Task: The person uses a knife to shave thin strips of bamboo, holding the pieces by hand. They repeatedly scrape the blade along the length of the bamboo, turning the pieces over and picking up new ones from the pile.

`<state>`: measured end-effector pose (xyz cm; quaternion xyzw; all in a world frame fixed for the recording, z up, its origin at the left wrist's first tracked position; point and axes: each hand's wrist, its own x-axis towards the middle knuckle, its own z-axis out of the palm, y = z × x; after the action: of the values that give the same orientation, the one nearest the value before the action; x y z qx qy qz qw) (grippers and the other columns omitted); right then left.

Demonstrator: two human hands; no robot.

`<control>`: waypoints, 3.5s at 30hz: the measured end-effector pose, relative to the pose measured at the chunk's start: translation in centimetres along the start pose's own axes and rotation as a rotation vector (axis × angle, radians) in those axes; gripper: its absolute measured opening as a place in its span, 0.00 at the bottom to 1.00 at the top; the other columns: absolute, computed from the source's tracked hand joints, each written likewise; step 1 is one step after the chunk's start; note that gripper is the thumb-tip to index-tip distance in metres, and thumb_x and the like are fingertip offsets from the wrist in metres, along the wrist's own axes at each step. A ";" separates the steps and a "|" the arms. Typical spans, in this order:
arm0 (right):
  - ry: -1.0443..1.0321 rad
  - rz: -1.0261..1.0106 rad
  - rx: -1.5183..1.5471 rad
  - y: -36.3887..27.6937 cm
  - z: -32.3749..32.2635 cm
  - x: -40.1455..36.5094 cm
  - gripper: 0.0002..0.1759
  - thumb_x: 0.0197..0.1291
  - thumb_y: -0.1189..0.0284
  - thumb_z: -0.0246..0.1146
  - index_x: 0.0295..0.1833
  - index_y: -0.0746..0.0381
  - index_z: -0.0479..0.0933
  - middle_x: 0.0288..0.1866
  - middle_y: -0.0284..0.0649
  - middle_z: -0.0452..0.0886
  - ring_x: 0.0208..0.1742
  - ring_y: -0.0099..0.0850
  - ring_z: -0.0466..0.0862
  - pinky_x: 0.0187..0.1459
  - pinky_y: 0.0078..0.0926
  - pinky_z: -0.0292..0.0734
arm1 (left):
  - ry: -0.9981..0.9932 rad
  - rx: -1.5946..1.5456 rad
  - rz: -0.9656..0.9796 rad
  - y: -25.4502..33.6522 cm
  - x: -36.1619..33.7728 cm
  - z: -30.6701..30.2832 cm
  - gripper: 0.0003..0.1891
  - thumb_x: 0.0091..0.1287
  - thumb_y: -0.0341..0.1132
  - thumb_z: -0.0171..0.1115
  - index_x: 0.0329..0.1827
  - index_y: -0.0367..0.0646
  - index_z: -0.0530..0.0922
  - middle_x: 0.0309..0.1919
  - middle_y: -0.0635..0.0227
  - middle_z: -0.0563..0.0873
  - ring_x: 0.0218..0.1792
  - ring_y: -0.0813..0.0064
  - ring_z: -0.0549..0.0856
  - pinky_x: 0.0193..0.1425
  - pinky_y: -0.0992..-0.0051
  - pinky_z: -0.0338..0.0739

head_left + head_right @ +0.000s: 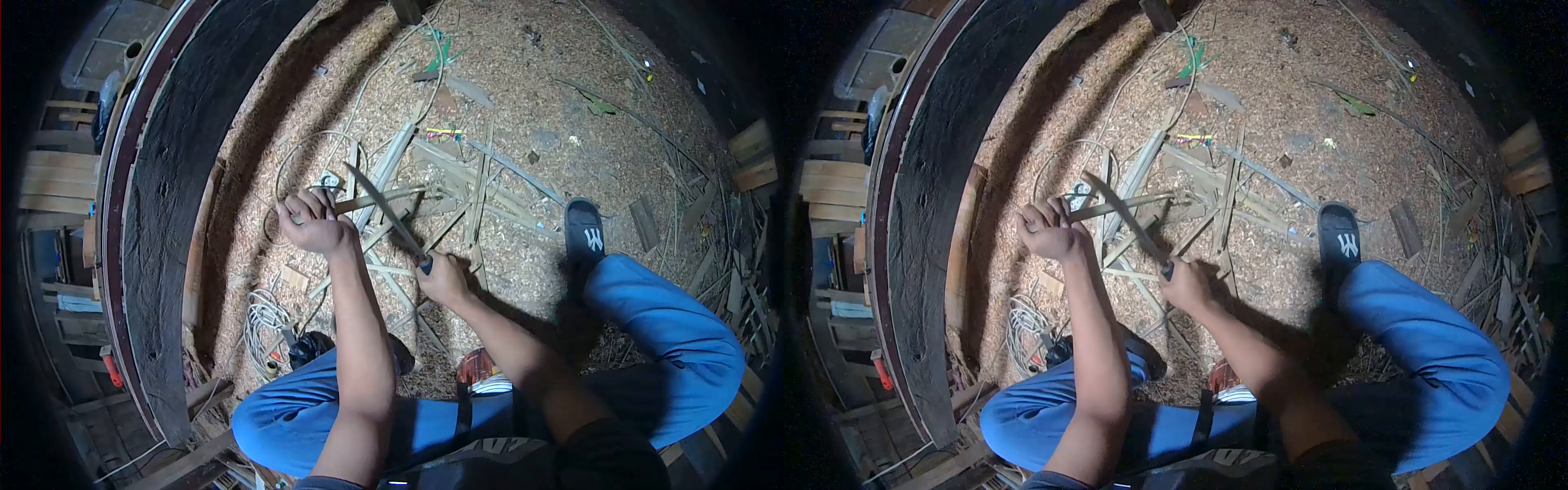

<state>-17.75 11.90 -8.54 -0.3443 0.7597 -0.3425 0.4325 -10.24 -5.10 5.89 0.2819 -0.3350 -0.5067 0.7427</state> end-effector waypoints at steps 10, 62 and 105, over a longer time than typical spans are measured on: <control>-0.043 0.167 -0.072 0.5 -0.6 0.1 0.14 0.55 0.67 0.66 0.35 0.70 0.82 0.36 0.61 0.84 0.43 0.54 0.86 0.46 0.45 0.81 | -0.026 -0.033 0.009 0.3 -0.2 -0.1 0.24 0.79 0.44 0.31 0.18 0.52 0.54 0.11 0.75 0.54 0.12 0.80 0.51 0.16 0.79 0.50; 0.058 0.021 0.056 -0.7 -0.1 -2.4 0.15 0.53 0.67 0.68 0.32 0.71 0.79 0.30 0.60 0.83 0.37 0.55 0.86 0.39 0.45 0.81 | -0.413 -0.196 -0.313 0.1 0.6 0.1 0.25 0.71 0.45 0.44 0.12 0.53 0.56 0.08 0.75 0.54 0.12 0.78 0.52 0.18 0.76 0.49; -0.006 0.300 -0.129 -0.8 -1.0 -1.7 0.14 0.56 0.66 0.67 0.39 0.68 0.83 0.34 0.57 0.86 0.40 0.50 0.88 0.43 0.43 0.82 | -0.241 -0.171 -0.101 1.4 0.7 -3.7 0.25 0.75 0.46 0.37 0.15 0.54 0.53 0.09 0.75 0.55 0.08 0.78 0.52 0.13 0.78 0.49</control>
<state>-17.86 13.08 -6.82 -0.2549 0.8216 -0.2236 0.4582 -6.38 -5.01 4.84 0.1712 -0.3625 -0.6004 0.6919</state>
